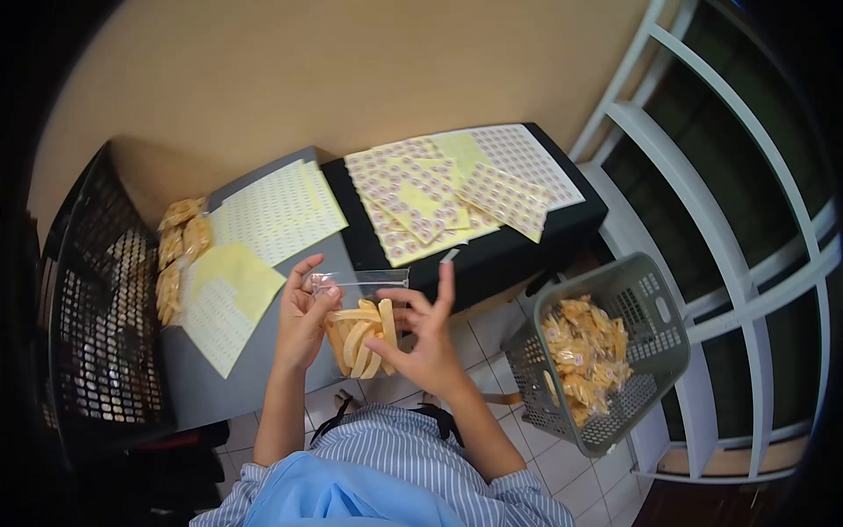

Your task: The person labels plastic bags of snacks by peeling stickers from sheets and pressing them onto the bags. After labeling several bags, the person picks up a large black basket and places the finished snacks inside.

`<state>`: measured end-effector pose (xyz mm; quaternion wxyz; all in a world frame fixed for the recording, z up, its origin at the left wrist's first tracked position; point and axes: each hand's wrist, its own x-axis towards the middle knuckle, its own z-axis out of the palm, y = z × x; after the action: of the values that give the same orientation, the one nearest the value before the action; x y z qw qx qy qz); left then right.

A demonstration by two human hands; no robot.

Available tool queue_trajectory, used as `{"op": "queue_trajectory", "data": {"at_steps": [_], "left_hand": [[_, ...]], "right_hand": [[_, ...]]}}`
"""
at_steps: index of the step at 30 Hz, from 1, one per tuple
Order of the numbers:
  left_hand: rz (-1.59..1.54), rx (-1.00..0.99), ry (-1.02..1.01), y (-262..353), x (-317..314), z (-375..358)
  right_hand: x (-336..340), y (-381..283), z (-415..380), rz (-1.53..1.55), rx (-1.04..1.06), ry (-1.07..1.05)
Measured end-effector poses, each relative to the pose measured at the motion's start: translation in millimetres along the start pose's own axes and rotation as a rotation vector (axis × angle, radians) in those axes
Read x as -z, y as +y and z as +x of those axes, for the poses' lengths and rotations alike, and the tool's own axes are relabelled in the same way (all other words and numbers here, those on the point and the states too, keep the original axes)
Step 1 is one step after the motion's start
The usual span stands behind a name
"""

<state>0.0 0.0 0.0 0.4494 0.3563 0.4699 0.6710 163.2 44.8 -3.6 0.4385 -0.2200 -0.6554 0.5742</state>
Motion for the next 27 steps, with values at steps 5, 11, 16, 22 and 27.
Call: {"op": "queue_trajectory", "data": {"at_steps": [5, 11, 16, 22, 27], "left_hand": [[-0.046, -0.181, 0.026, 12.5, 61.4, -11.2], [-0.019, -0.162, 0.127, 22.6, 104.2, -30.1], [-0.161, -0.219, 0.28, 28.0, 132.7, -43.1], [-0.191, -0.242, 0.236, 36.8, 144.2, -48.7], [-0.118, -0.268, 0.209, 37.1, 143.9, -45.5]], "right_hand": [[-68.7, 10.2, 26.0, 0.048, -0.032, -0.074], [-128.9, 21.1, 45.2, -0.103, 0.23, 0.082], [-165.3, 23.0, 55.0, 0.038, 0.125, 0.156], [-202.2, 10.1, 55.1, 0.045, -0.002, 0.055], [-217.1, -22.9, 53.7, -0.714, 0.368, 0.034]]}}
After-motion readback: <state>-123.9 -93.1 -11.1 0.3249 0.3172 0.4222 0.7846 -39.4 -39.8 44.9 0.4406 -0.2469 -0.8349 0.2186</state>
